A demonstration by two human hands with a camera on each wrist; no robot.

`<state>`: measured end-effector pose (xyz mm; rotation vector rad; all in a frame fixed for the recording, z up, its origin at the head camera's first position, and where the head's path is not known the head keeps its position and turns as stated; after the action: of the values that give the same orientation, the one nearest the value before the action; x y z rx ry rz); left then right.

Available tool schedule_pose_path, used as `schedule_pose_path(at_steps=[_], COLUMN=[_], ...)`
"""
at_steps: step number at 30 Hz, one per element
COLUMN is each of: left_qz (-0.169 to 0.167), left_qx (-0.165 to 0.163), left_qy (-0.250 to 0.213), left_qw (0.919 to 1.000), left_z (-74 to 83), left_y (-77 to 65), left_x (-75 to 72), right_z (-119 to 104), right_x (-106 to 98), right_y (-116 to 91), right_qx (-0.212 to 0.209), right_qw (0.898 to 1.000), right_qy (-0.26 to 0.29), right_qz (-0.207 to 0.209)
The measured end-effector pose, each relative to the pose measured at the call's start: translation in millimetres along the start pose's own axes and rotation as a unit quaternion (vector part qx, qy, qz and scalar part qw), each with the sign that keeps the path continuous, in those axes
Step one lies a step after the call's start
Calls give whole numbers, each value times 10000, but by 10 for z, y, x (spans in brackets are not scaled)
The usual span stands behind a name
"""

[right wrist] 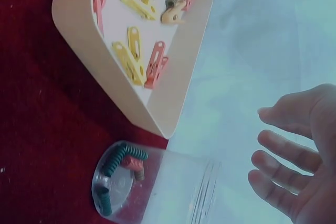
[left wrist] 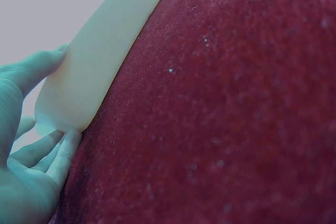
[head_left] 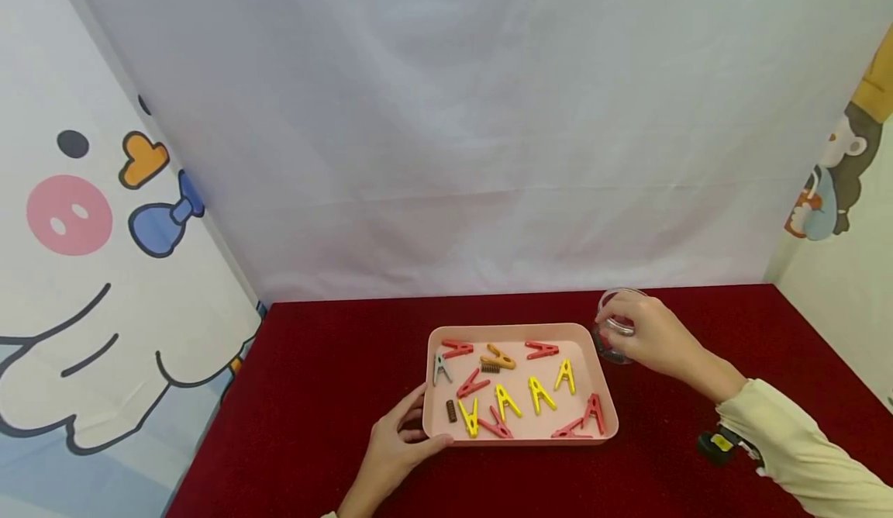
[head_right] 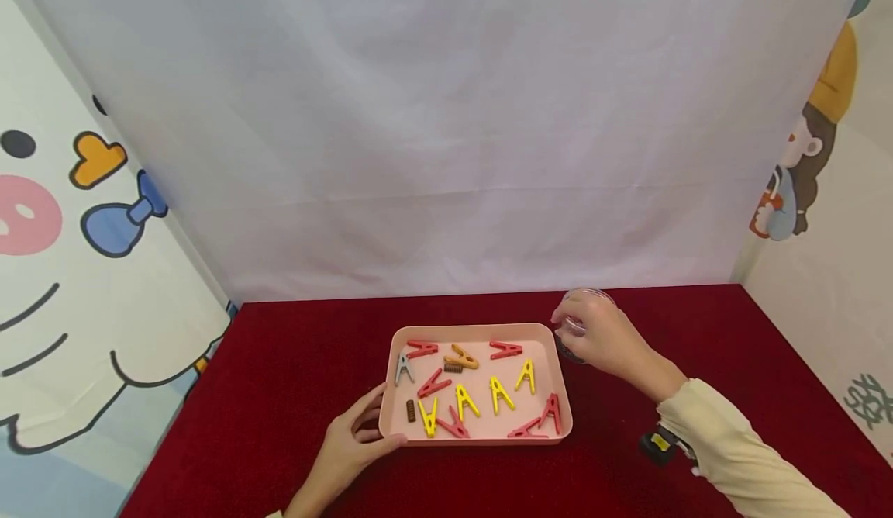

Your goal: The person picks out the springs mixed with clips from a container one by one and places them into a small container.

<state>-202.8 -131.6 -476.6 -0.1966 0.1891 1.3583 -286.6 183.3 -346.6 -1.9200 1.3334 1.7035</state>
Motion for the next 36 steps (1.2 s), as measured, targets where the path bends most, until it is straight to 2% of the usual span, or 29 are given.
schedule_pose_path(at_steps=[4, 11, 18, 25, 36], left_qz=[-9, -2, 9, 15, 28], left_qx=[9, 15, -49, -89, -43], left_qy=[15, 63, 112, 130, 100], left_qw=[10000, 10000, 9999, 9999, 9999], left_z=[1, 3, -6, 6, 1], left_y=[1, 5, 5, 2, 2], left_x=[1, 1, -4, -1, -4], right_z=[-60, -173, -277, -311, -369], right_x=[59, 232, 359, 475, 664], right_y=[21, 41, 95, 129, 190], right_qx=[-52, -102, -197, -47, -118], right_qw=[10000, 9994, 9991, 9987, 9976], right_qy=[14, 82, 100, 124, 390], right_qz=[-29, -330, -375, -495, -559])
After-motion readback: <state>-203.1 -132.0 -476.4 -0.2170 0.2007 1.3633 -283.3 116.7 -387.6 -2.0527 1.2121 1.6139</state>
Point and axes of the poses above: each hand's wrist, its own y-axis towards the middle knuckle, its own x-axis out of the palm, z = x × y, the point moved 8 cm from there along y, towards the middle knuckle, and after that the axes turned 7 degrees about -z, right-handed, at the moved point
